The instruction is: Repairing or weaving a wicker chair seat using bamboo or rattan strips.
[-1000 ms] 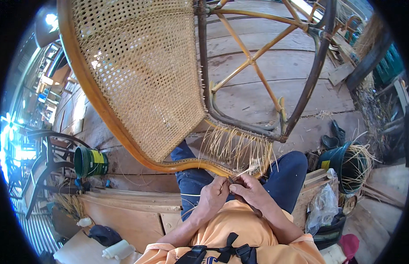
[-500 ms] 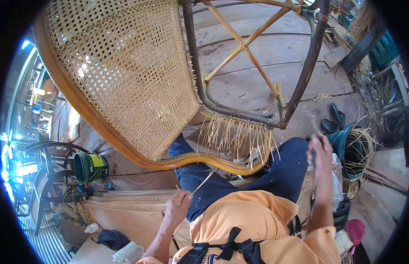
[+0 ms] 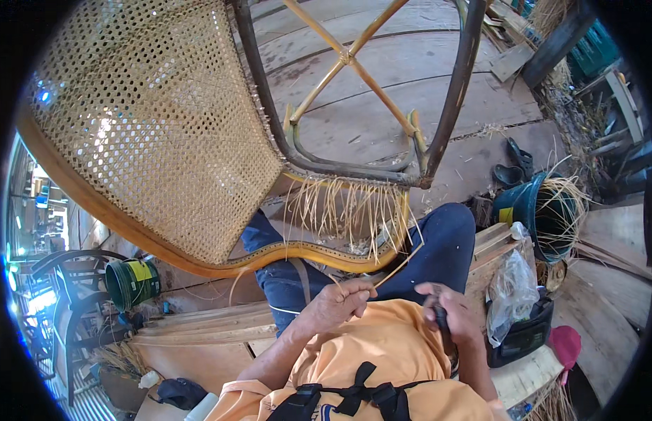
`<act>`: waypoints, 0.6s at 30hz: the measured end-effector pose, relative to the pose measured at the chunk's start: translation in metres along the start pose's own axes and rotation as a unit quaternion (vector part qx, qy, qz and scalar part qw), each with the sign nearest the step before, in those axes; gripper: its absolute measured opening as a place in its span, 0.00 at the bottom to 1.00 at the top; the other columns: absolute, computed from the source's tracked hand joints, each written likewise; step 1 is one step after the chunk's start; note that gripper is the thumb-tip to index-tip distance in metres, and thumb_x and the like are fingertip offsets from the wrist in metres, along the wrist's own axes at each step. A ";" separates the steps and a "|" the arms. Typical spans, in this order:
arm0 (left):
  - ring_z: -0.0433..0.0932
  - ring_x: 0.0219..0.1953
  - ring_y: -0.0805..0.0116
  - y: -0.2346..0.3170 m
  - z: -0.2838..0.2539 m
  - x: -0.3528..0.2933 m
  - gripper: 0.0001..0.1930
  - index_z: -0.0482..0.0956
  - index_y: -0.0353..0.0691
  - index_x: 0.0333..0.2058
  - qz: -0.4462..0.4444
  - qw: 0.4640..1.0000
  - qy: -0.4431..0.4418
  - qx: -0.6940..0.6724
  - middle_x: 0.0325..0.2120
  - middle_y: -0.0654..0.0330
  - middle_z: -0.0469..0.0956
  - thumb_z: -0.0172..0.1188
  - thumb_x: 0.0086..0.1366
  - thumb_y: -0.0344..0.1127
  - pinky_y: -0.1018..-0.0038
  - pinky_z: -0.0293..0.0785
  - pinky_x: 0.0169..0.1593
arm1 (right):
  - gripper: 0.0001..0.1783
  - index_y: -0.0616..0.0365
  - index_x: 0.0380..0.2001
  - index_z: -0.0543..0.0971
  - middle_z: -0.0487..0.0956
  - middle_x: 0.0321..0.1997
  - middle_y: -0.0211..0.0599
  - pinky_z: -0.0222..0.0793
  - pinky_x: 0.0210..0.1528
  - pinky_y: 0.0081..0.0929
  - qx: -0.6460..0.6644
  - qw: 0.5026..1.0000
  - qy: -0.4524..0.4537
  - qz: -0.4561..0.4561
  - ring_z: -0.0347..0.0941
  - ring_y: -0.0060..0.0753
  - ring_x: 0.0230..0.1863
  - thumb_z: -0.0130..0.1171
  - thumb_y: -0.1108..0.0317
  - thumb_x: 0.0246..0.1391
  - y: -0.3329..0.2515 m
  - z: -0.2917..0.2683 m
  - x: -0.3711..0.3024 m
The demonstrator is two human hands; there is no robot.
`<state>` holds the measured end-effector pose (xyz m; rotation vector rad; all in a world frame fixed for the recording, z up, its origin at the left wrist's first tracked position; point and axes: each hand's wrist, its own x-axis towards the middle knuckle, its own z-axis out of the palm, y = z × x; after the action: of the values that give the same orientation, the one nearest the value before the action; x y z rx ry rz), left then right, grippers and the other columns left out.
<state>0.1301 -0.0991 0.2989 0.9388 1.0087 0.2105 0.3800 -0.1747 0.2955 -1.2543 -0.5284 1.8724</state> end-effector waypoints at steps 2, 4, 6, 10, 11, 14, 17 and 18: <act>0.62 0.21 0.84 -0.005 0.000 -0.004 0.12 0.73 0.35 0.41 -0.015 1.000 0.025 -0.004 0.18 0.69 0.67 0.48 0.66 0.36 0.85 0.61 0.24 | 0.29 0.65 0.46 0.67 0.66 0.19 0.31 0.57 0.19 0.17 0.025 0.996 -0.087 0.000 0.59 0.20 0.15 0.44 0.47 0.57 -0.021 0.029 0.023; 0.63 0.21 0.84 -0.011 -0.001 -0.007 0.12 0.73 0.35 0.41 -0.003 0.999 0.041 0.009 0.18 0.69 0.67 0.48 0.65 0.36 0.85 0.62 0.24 | 0.29 0.66 0.45 0.68 0.66 0.19 0.30 0.57 0.19 0.17 0.025 0.996 -0.090 0.002 0.59 0.20 0.16 0.43 0.47 0.58 -0.034 0.044 0.045; 0.64 0.22 0.85 -0.014 -0.003 -0.011 0.12 0.73 0.34 0.41 0.021 0.999 0.034 0.022 0.19 0.68 0.68 0.48 0.65 0.36 0.86 0.63 0.25 | 0.28 0.66 0.44 0.68 0.65 0.18 0.30 0.57 0.19 0.16 0.024 0.996 -0.091 0.001 0.59 0.19 0.16 0.43 0.47 0.58 -0.035 0.052 0.059; 0.68 0.26 0.78 -0.010 0.009 -0.014 0.11 0.72 0.34 0.40 0.106 0.979 0.159 0.077 0.22 0.65 0.70 0.50 0.64 0.34 0.79 0.67 0.30 | 0.18 0.63 0.34 0.73 0.66 0.18 0.29 0.56 0.17 0.20 -0.215 0.964 -0.027 -0.153 0.59 0.20 0.14 0.44 0.57 0.59 -0.016 0.056 0.085; 0.72 0.30 0.72 0.013 0.010 -0.023 0.11 0.72 0.33 0.39 0.056 0.981 0.141 0.122 0.25 0.61 0.73 0.51 0.63 0.34 0.76 0.69 0.36 | 0.16 0.63 0.34 0.73 0.68 0.19 0.31 0.58 0.19 0.23 -0.349 0.894 0.013 -0.280 0.60 0.23 0.15 0.43 0.60 0.59 -0.015 0.052 0.087; 0.74 0.35 0.71 0.030 0.005 -0.080 0.10 0.74 0.34 0.37 0.124 0.966 0.112 0.196 0.29 0.57 0.75 0.50 0.63 0.34 0.75 0.70 0.39 | 0.14 0.62 0.37 0.73 0.74 0.25 0.36 0.64 0.28 0.30 -0.495 0.774 0.164 -0.359 0.65 0.31 0.23 0.42 0.65 0.58 -0.048 0.003 0.098; 0.76 0.27 0.65 0.020 -0.046 -0.142 0.09 0.76 0.40 0.37 0.095 0.909 0.344 0.218 0.29 0.56 0.77 0.50 0.62 0.33 0.72 0.71 0.31 | 0.23 0.63 0.47 0.71 0.70 0.25 0.35 0.61 0.31 0.28 -0.419 0.783 0.393 -0.239 0.63 0.29 0.25 0.38 0.57 0.59 -0.053 -0.093 0.085; 0.75 0.24 0.62 0.022 -0.073 -0.154 0.08 0.76 0.39 0.36 -0.082 0.872 0.433 0.213 0.27 0.53 0.77 0.50 0.60 0.31 0.70 0.71 0.30 | 0.25 0.64 0.48 0.70 0.72 0.28 0.37 0.62 0.33 0.28 -0.398 0.801 0.412 -0.172 0.64 0.30 0.27 0.38 0.54 0.59 -0.035 -0.101 0.053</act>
<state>-0.0068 -0.1288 0.3978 1.1736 2.0213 0.2809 0.4754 -0.1201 0.2479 -2.1544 -0.9970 0.6176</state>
